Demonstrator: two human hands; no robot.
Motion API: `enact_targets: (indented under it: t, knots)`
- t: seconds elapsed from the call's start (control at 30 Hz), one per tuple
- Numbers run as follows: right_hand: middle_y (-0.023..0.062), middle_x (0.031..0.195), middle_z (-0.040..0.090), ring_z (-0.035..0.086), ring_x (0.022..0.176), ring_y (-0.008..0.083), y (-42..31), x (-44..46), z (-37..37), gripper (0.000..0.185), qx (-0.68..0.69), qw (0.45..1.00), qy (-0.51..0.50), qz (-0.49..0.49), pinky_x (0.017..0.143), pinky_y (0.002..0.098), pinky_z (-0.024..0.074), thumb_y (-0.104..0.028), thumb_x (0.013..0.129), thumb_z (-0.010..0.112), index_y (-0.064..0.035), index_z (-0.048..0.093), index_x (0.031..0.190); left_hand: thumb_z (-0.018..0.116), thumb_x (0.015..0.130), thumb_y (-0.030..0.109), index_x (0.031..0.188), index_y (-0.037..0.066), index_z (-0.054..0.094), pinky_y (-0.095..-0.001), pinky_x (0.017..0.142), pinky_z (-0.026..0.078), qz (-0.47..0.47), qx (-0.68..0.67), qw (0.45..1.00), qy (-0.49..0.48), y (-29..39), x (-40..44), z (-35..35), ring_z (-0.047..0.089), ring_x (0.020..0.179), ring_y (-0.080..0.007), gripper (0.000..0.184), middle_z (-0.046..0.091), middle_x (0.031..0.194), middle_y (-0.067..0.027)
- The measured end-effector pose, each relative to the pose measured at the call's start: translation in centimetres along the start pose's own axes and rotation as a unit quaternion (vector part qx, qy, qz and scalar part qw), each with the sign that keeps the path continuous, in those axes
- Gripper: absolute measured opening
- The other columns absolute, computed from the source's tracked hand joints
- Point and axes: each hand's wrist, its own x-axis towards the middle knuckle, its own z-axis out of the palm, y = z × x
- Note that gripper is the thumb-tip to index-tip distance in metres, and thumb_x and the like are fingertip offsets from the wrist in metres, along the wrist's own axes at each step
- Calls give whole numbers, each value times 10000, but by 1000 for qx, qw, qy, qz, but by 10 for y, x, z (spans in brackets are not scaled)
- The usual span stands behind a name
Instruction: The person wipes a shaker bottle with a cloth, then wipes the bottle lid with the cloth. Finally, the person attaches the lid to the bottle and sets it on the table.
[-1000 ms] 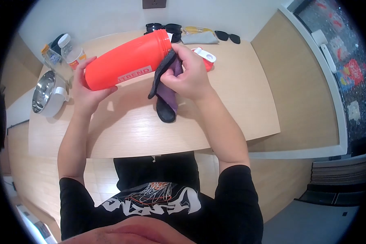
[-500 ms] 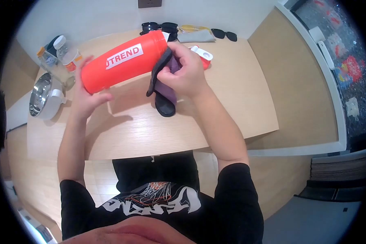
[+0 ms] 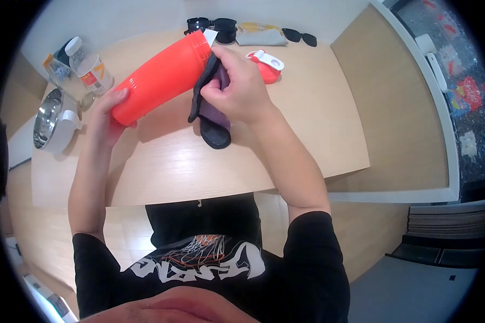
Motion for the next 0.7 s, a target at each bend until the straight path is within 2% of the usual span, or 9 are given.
enact_targets:
  t: [0.03,0.13,0.17,0.23,0.27,0.37,0.47,0.57,0.7]
  knots:
    - [-11,897,617,536,758,55,0,0,-1,419,19,1000,-5,25,716,194,450,20,710,610,16,605,1130,736,797,289,1244,9,531,-260,489,489,-30,-15,999,-10,-1,0,0,641,764,-166,565,637,1011,-100]
    - [15,933,640,574,790,71,-2,3,-1,403,110,989,-4,97,745,213,474,17,732,605,38,607,1134,797,751,215,1321,63,460,-248,537,502,33,-6,999,3,6,-6,12,637,796,-153,679,616,1069,-89]
    - [27,950,647,587,810,77,-3,4,0,399,165,979,7,119,756,221,483,15,741,602,47,607,1139,815,728,179,1333,76,442,-249,557,510,127,84,988,-3,3,-6,11,641,825,-155,719,604,1105,-89]
    - [49,982,658,608,853,91,-5,6,-2,399,222,963,15,156,777,237,497,13,758,594,61,600,1154,852,682,108,1359,103,405,-253,598,527,309,259,915,-18,-7,-5,12,650,882,-160,811,578,1178,-89]
    - [59,996,661,615,877,98,-6,6,-4,402,225,959,12,170,788,245,502,14,765,588,67,594,1164,871,623,14,1358,91,404,-249,663,538,314,281,906,27,-12,-6,18,646,955,-166,874,535,1259,-87]
    - [54,997,657,606,869,91,4,6,-1,416,250,956,4,153,781,237,496,14,775,577,66,581,1188,863,633,6,1345,74,413,-246,681,540,370,304,876,59,-21,4,16,650,957,-170,846,554,1226,-103]
    - [17,961,635,564,804,62,3,5,-4,429,198,972,-14,123,734,210,473,12,779,569,54,575,1207,861,647,39,1294,32,464,-214,624,509,297,235,924,59,-14,1,19,644,874,-142,760,608,1113,-105]
    - [-21,896,601,504,733,36,-3,3,-6,425,129,984,-24,118,676,189,441,9,775,568,30,583,1200,829,731,203,1206,6,535,-191,526,439,150,246,955,72,-2,-4,19,597,726,-103,592,643,982,-91]
    - [-41,819,570,468,683,26,-11,4,-9,402,46,995,-29,78,630,183,423,11,759,570,0,600,1159,735,799,407,1138,20,581,-188,461,345,-53,81,995,14,-6,1,2,492,601,-82,538,645,918,-62]
